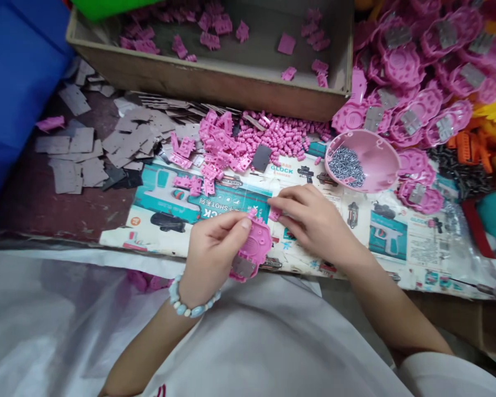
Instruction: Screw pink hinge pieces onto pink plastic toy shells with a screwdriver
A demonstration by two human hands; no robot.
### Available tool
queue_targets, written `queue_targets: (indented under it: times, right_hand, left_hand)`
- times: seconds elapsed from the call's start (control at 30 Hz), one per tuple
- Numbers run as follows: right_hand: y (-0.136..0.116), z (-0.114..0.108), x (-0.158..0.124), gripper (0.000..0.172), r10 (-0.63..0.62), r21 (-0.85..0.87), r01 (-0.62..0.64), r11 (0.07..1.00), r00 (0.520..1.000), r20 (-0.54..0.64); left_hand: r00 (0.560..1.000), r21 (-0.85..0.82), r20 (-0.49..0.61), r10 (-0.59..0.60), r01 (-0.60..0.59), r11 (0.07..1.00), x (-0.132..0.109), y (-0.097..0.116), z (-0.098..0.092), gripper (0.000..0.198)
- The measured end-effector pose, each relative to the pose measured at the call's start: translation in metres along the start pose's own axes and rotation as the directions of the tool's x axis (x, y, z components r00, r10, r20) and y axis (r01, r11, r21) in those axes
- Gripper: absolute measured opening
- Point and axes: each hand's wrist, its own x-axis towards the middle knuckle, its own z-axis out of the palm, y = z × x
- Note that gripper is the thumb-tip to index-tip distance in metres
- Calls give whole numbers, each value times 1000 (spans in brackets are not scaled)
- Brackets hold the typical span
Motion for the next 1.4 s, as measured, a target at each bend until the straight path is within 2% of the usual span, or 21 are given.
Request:
queue_targets:
  times: [0.07, 0.13, 0.2, 0.3, 0.37, 0.43, 0.5, 0.57, 0.6, 0.7, 0.83, 0.93, 1.03, 1.1, 1.17, 1.27, 1.33, 1.4]
  right_hand:
    - [1, 2, 0, 16, -14, 22, 14, 1000, 1000, 14]
    - [0, 0, -1, 10, 9, 36, -8, 999, 999, -32]
    - [-5, -4, -5, 8, 54, 61, -46, 997, 989, -134]
    - [-22, -11, -10, 12, 115, 127, -74, 989, 928, -355]
    - [-35, -12, -11, 15, 134, 183, -63, 981, 903, -407]
    - [-45, -11, -10, 17, 207, 348, -64, 935, 897, -392]
    - [-48, -10, -8, 18, 356, 599, -88, 796, 868, -345]
    - [-47, -13, -7, 19, 448, 755, -120, 644, 860, -245]
    - [-45, -15, -8, 18, 430, 777, -134, 615, 883, -188]
    - [-42, -23, -10, 14, 281, 762, -119, 636, 956, -85]
    - [-41, -26, -10, 14, 212, 713, -68, 698, 971, -114]
    - [-39, -25, -8, 11, 130, 722, -4, 692, 984, -119]
    - [-37, -26, -9, 10, 123, 755, -24, 655, 989, -76]
    - [-37, -28, -11, 16, 179, 752, -75, 655, 982, -57]
    - [-39, -31, -15, 22, 235, 767, -127, 629, 971, -32]
    - [-42, -33, -20, 13, 319, 774, -208, 598, 948, 8]
    - [-41, -28, -22, 8, 381, 735, -237, 636, 924, -31]
    - [-36, -18, -23, 6, 440, 663, -253, 705, 889, -128]
  left_hand:
    - [1000, 3, 27, -4, 4, 1000, 0, 1, 3, 23]
    - [998, -28, 62, -23, 25, 999, 0, 2, 6, 23]
    - [995, -69, 89, -46, 52, 996, 1, 3, 8, 25]
    - [994, -77, 94, -48, 55, 996, 1, 3, 11, 26]
    - [996, -27, 88, -12, 14, 1000, 1, 3, 12, 25]
    - [995, 77, 75, 72, -77, 994, -1, 3, 13, 23]
    - [976, 251, 74, 204, -217, 943, -4, 4, 13, 22]
    - [924, 426, 131, 359, -379, 821, -7, 7, 12, 22]
    - [890, 487, 177, 421, -451, 748, -8, 9, 12, 22]
    - [792, 562, 309, 527, -599, 571, -10, 15, 10, 23]
    - [681, 556, 383, 624, -710, 433, -9, 16, 9, 18]
    - [586, 523, 391, 710, -776, 353, -6, 12, 9, 15]
    - [539, 465, 413, 734, -818, 338, -5, 10, 10, 14]
    - [567, 422, 402, 719, -812, 404, -4, 12, 10, 14]
    - [647, 368, 376, 663, -761, 534, -4, 13, 11, 15]
    - [755, 291, 294, 586, -655, 698, -2, 11, 13, 16]
    - [794, 253, 229, 563, -607, 754, 0, 7, 14, 15]
    - [838, 226, 187, 513, -545, 808, 2, 2, 15, 16]
